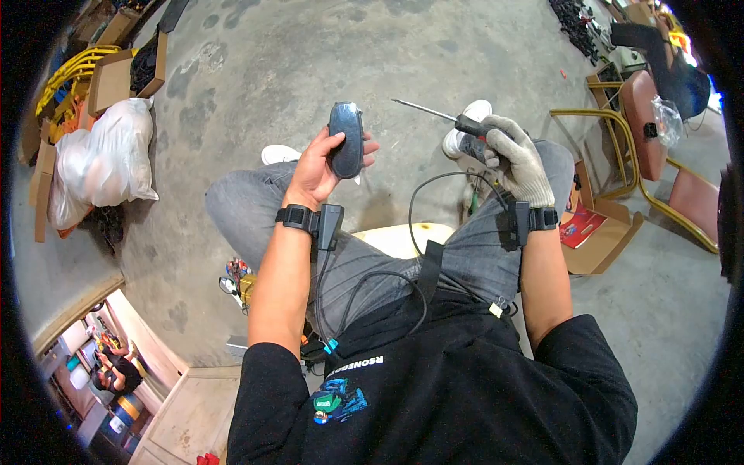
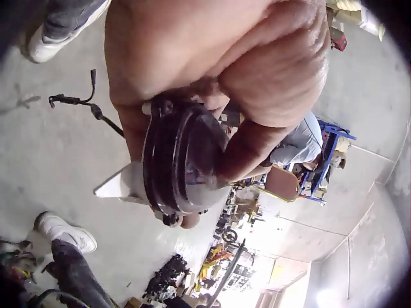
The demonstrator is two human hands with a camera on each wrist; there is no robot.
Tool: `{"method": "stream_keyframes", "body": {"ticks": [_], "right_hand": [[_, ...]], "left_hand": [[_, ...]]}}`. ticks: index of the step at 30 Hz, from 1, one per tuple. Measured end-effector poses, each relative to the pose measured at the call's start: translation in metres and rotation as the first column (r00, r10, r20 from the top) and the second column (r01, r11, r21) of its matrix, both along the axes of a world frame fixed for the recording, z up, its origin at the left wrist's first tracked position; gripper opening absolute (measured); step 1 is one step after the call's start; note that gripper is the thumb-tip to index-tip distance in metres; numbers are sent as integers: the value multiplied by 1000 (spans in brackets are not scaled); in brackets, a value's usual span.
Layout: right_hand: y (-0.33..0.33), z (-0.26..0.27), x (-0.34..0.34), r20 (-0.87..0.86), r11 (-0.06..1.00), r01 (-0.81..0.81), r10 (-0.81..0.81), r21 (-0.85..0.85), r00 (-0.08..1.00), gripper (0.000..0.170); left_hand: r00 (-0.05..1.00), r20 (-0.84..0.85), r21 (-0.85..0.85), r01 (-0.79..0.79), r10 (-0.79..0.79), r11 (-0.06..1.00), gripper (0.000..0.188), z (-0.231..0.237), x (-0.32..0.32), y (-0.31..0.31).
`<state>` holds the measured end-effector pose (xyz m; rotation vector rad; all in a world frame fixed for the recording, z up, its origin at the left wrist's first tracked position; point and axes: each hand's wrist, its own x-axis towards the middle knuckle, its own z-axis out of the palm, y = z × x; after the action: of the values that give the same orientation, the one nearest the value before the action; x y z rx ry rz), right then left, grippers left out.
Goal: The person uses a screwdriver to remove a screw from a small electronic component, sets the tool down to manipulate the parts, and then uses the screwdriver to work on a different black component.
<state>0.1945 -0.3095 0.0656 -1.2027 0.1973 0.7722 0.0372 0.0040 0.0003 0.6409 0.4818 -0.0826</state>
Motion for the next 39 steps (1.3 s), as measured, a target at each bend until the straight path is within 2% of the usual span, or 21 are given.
{"method": "stream_keyframes", "body": {"ticks": [1,3,6,10,12,13,15,16,18,22,25,28,30,33,37,39], "right_hand": [[0,0,0,0,1000,0,0,0,1000,31],[1,-1,0,6,1000,-4,4,-8,1000,30],[1,-1,0,6,999,-37,37,-25,999,31],[-1,-2,1,19,997,-64,64,-32,998,30],[-1,-2,1,19,996,-78,79,-50,997,30],[-1,-1,0,19,996,-78,79,-50,997,30],[1,0,-2,22,998,-66,66,-16,998,30],[2,2,-3,22,998,-66,66,-16,998,30],[3,5,-3,26,996,-88,89,-25,996,31],[3,6,-3,32,995,-94,95,-26,995,31],[3,6,-3,10,995,-99,99,-8,995,31],[4,5,-3,30,995,-97,97,-25,995,32],[4,3,-3,31,995,-95,96,-16,995,32],[5,3,-4,17,997,-79,80,-11,997,33],[2,2,-2,8,993,-114,114,-15,993,34],[2,7,-4,-3,989,-144,144,-27,990,34]], "left_hand": [[1000,0,0,0,0,1000,41,-2,0,1],[999,43,-175,35,-28,984,46,-10,1,5],[992,118,-274,78,-48,958,50,-19,1,9],[984,175,-328,87,-30,941,50,-24,0,11],[980,197,-221,58,-14,973,49,-18,1,10],[980,197,-221,58,-14,973,49,-15,1,8],[999,48,-57,-1,4,998,48,-9,1,5],[999,49,-56,-1,4,998,48,-10,2,6],[998,60,-227,18,-5,974,47,-15,4,9],[987,162,-283,65,-19,957,48,-19,2,13],[985,170,-257,72,-28,964,47,-20,1,12],[991,127,-156,56,-36,986,46,-14,0,9],[987,108,-32,119,-115,992,45,-10,-1,9],[985,97,29,140,-142,990,46,-13,-2,7],[987,81,74,130,-136,989,50,-15,-3,7],[994,21,112,102,-105,988,47,-20,-4,7]]}}
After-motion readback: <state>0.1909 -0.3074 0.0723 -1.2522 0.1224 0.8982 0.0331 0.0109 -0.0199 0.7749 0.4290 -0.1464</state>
